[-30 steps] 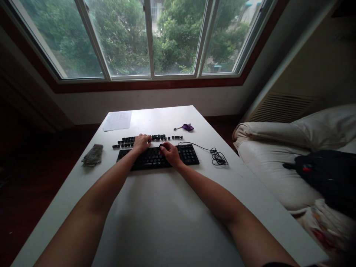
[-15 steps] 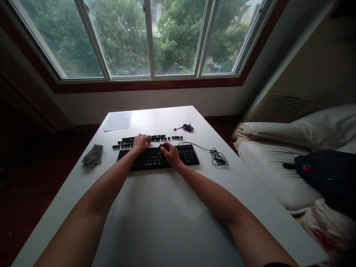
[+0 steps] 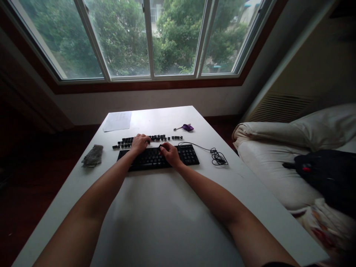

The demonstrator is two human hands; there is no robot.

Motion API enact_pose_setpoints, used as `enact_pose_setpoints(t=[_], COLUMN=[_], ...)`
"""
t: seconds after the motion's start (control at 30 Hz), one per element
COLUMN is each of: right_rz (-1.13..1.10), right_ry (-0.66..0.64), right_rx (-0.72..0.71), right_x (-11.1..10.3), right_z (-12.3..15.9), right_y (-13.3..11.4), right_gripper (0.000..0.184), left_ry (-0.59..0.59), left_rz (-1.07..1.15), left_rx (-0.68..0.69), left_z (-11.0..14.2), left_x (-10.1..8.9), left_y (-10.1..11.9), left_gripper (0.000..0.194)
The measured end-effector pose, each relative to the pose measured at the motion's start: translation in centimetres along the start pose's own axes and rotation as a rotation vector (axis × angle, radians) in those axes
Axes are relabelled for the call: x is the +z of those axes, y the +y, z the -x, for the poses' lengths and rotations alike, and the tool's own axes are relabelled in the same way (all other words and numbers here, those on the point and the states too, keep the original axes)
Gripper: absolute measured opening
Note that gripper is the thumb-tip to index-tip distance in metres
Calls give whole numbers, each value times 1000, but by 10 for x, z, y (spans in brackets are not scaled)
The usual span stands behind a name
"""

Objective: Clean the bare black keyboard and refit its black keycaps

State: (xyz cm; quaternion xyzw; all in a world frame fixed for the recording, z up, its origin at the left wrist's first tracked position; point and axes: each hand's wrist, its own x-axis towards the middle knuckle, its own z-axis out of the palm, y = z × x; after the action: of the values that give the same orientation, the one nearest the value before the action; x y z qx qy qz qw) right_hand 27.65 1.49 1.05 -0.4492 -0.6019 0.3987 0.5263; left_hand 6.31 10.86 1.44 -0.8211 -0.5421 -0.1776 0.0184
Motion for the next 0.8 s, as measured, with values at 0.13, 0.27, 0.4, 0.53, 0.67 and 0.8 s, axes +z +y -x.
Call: enact_pose_setpoints(t=[0.13, 0.27, 0.4, 0.53, 0.67, 0.8], right_rz=[-12, -18, -7, -13, -10, -1], right_ry=[-6, -1, 0, -2, -3, -5], right_rx=[4, -8, -12, -13, -12, -2], right_x=[0, 0, 0, 0, 0, -1], right_z=[0, 0, 0, 1, 0, 0], right_y=[1, 2, 1, 0, 0, 0], right_gripper=[27, 27, 26, 26, 26, 27], left_ry=[-25, -56, -66, -69, -70, -77], left_rz=[12, -4, -32, -50, -42, -37], left_rx=[55, 83, 93, 108, 92, 76], left_z=[-4, -5, -4, -3, -3, -3], left_x=[-1, -1, -1, -3, -4, -4], left_y=[-1, -3, -4, -4, -3, -3], left_gripper=[30, 33, 32, 31, 30, 29])
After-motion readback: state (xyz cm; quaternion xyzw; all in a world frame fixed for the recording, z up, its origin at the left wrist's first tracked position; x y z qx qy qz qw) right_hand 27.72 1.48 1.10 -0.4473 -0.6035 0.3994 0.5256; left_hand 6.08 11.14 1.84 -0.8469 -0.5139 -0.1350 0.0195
